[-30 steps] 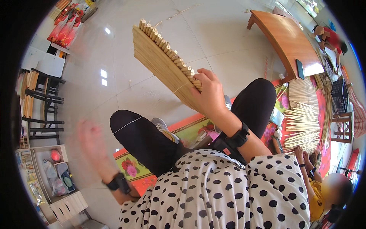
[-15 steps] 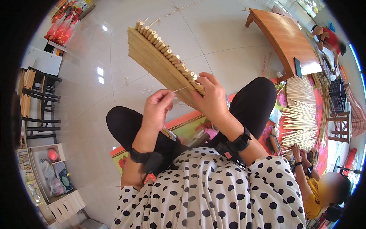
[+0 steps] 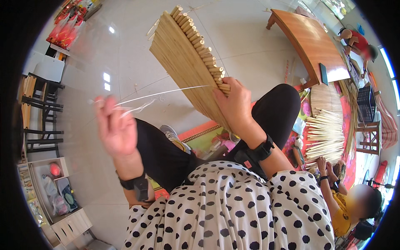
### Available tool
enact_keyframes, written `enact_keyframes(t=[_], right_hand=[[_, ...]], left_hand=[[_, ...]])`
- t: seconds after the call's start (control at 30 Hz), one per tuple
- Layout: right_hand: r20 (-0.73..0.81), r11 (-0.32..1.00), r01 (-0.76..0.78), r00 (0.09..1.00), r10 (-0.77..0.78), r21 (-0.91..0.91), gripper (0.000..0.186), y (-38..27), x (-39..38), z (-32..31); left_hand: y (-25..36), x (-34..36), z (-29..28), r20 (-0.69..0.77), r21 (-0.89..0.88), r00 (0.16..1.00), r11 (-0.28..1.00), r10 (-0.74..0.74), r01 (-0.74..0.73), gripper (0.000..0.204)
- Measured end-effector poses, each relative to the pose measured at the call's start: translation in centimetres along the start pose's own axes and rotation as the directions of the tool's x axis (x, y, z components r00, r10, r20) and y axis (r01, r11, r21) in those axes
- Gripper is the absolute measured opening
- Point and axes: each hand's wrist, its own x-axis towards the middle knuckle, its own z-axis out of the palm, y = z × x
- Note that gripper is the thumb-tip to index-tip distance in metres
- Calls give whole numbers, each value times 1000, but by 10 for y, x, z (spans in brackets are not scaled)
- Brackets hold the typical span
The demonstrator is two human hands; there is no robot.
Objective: The person sits on a floor mat and weaves thin bamboo strips into a flat mat using a white string. They repeatedly wrap the string around the ends of the strips to secure them, adjusting the bundle and pulling the string tight.
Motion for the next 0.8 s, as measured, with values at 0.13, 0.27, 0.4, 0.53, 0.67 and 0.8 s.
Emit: enact_keyframes(t=[0.13,0.27,0.4,0.53,0.67,0.8], right_hand=[[-15,1000,-22,1000,22,22,35,4,9,0],[-40,1000,1,999,-2,-23,35,4,15,2],[-87,998,58,994,-60,-29,36,14,23,4],[-59,1000,16,998,-17,-17,38,19,26,2],[-17,995,92,996,-93,-44,40,28,31,-4],[54,999,33,998,-33,0,38,22,23,-6]], left_hand=[[62,-8,5,-117,244,987,966,112,-81,20],[71,-25,1,-197,379,976,925,97,-16,22],[82,-35,-13,-263,394,964,916,41,69,21],[81,-39,-19,-316,402,948,909,24,111,21],[83,-36,-10,-343,671,929,727,135,142,21],[77,-16,5,-317,936,861,278,399,216,24]])
